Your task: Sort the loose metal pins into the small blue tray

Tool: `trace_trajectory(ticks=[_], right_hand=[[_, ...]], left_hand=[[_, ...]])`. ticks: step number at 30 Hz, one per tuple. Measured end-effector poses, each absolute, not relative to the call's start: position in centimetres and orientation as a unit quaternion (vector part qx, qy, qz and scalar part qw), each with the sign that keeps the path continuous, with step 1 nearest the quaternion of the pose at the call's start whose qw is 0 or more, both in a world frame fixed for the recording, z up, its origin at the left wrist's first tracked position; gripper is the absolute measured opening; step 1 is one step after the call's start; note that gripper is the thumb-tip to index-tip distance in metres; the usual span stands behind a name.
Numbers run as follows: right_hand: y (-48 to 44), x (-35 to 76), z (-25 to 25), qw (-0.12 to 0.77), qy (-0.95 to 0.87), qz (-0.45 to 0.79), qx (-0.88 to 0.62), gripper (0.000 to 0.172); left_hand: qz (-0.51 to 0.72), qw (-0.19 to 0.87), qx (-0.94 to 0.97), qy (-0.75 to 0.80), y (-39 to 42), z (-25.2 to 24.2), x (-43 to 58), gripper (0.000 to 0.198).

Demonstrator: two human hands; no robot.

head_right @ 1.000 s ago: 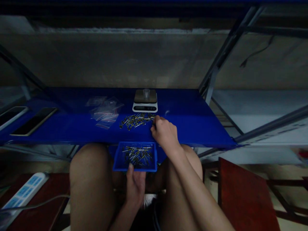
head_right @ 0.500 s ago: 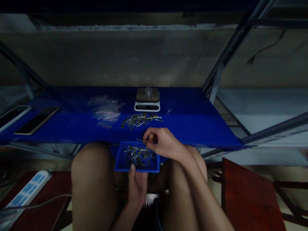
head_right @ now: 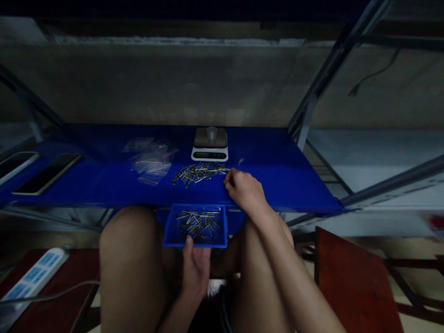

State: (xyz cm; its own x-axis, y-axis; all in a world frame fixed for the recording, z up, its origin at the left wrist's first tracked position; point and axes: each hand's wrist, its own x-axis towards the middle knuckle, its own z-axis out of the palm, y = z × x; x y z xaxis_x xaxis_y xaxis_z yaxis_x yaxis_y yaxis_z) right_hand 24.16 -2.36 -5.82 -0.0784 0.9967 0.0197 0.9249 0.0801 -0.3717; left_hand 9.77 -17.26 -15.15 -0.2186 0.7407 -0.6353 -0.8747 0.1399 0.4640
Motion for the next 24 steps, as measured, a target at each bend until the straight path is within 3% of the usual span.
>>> trace_trajectory(ticks=[4,8,11,14,18,21,24], right_hand=[[-2.8,24.0,-5.7,0.154,-0.717,0.141,-0.665,0.009],[-2.5,23.8,-5.3,0.162,-0.697,0.089,-0.693,0.03],[-2.3,23.8,-5.4,0.131,-0.714,0.098,-0.68,0.018],[-2.8,23.9,-5.5,0.155,-0.739,0.18,-0.631,0.011],[-4.4,23.6,-5.2,0.23,-0.735,0.381,-0.511,0.009],[-5.3,22.9,-4.7,0.214,-0.726,0.507,-0.413,0.02],[-5.1,22.6,-4.7,0.217,-0.742,0.465,-0.431,0.025]], left_hand=[[0.648,0.623,-0.076,0.432,-17.3,-15.3,9.8,0.045],[0.659,0.616,-0.067,0.427,-17.3,-15.3,9.8,0.045],[0.66,0.61,-0.068,0.434,-17.2,-15.3,9.7,0.043],[0.656,0.614,-0.062,0.434,-17.2,-15.3,9.7,0.044],[0.663,0.609,-0.045,0.433,-17.2,-15.4,9.8,0.049],[0.675,0.615,-0.04,0.406,-17.1,-15.4,9.9,0.052],[0.672,0.619,-0.032,0.406,-17.2,-15.7,9.9,0.051]])
